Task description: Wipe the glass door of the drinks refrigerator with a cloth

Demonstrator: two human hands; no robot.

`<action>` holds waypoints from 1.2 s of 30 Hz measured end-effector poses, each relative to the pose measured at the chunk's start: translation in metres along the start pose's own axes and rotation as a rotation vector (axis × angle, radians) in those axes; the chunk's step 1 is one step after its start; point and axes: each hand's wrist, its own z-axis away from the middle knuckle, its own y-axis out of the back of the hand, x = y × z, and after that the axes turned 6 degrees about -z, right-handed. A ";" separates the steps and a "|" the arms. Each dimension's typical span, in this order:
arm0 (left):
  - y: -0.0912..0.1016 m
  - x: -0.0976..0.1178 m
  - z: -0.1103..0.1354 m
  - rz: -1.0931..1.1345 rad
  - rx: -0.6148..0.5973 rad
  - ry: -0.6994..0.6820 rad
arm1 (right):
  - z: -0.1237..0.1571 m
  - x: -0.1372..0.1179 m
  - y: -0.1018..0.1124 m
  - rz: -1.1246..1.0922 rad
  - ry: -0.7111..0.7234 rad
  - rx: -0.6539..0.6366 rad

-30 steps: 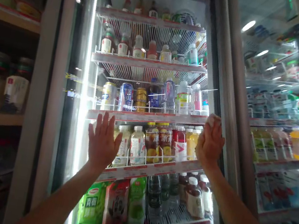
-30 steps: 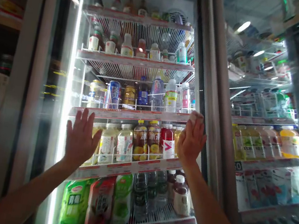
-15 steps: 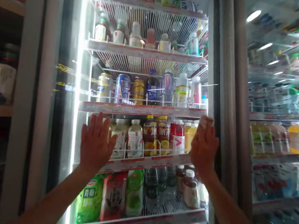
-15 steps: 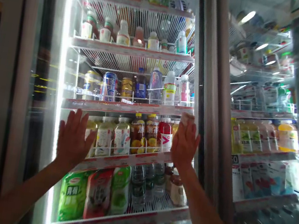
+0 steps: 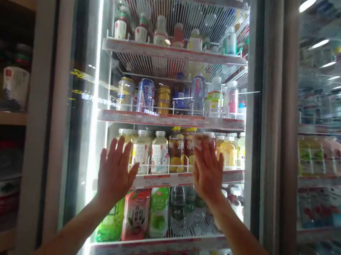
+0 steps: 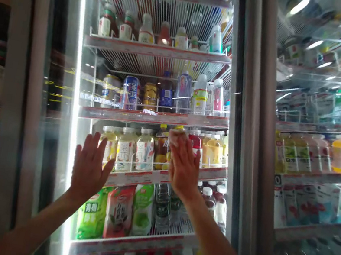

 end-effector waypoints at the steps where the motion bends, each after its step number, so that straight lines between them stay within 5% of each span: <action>1: 0.000 0.001 0.002 -0.001 0.004 0.001 | 0.003 0.020 0.005 0.039 -0.055 0.027; 4: 0.000 0.003 0.004 -0.006 0.015 0.020 | 0.011 0.073 0.016 0.124 -0.244 0.122; 6: 0.000 0.004 0.004 -0.006 0.015 0.025 | 0.013 0.081 0.018 0.128 -0.302 0.172; 9: -0.001 0.004 0.004 0.005 0.018 0.025 | 0.018 0.037 0.010 0.056 -0.232 0.134; 13: 0.000 0.002 0.005 0.015 0.028 0.012 | 0.028 -0.059 -0.007 -0.154 0.075 -0.044; 15: 0.001 0.001 0.005 0.013 0.018 0.007 | 0.032 -0.080 -0.010 -0.220 0.170 -0.075; 17: 0.002 0.000 0.006 0.014 0.005 0.007 | 0.036 -0.068 -0.008 -0.213 0.157 -0.069; 23: 0.001 0.004 0.009 0.026 0.011 0.024 | 0.041 0.049 0.012 0.035 -0.258 0.135; 25: 0.001 0.005 0.009 0.031 0.018 0.023 | 0.040 0.058 0.013 0.066 -0.332 0.205; 28: -0.001 0.003 0.010 0.037 0.016 0.030 | 0.047 0.020 0.008 0.006 -0.256 0.155; 32: 0.000 -0.002 0.008 0.041 -0.034 0.045 | 0.067 -0.048 0.002 -0.202 0.059 -0.049; 36: 0.021 0.031 0.007 0.131 -0.030 0.080 | 0.076 -0.063 0.004 -0.254 0.192 -0.083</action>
